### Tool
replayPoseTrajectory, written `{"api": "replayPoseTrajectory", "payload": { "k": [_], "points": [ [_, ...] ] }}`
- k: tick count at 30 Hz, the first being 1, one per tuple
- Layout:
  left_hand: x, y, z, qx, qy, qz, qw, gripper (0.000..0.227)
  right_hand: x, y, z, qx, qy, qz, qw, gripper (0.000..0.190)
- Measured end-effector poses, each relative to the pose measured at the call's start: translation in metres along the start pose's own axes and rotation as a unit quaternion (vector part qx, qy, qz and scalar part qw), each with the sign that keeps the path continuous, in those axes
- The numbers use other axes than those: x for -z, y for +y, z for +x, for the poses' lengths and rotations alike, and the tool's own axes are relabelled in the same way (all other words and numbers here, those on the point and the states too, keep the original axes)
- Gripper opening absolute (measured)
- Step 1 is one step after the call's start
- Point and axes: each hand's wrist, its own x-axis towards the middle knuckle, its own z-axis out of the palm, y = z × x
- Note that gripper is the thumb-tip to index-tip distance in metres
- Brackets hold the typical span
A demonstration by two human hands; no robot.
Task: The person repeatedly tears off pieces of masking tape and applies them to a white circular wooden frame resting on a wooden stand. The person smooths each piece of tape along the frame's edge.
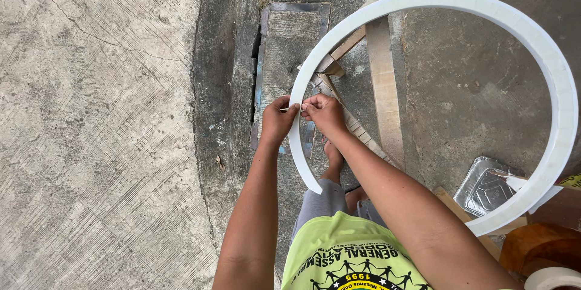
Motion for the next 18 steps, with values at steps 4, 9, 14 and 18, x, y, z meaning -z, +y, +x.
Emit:
{"api": "replayPoseTrajectory", "payload": {
  "k": [4, 9, 14, 18],
  "points": [
    [0.0, 0.0, -0.001, -0.001, 0.002, 0.002, 1.0, 0.037, -0.001, 0.001, 0.0, -0.002, 0.001, 0.004, 1.0, 0.011],
    [-0.002, -0.006, 0.001, -0.002, 0.006, 0.005, 1.0, 0.039, -0.001, -0.003, -0.001, -0.005, 0.004, 0.002, 1.0, 0.011],
    [-0.003, -0.001, -0.001, -0.001, 0.011, 0.004, 1.0, 0.038, -0.001, 0.001, 0.001, -0.005, 0.003, 0.008, 1.0, 0.01],
    [-0.001, 0.007, -0.007, -0.003, 0.012, 0.008, 1.0, 0.038, -0.002, -0.006, -0.003, -0.008, 0.006, 0.002, 1.0, 0.009]
  ]
}}
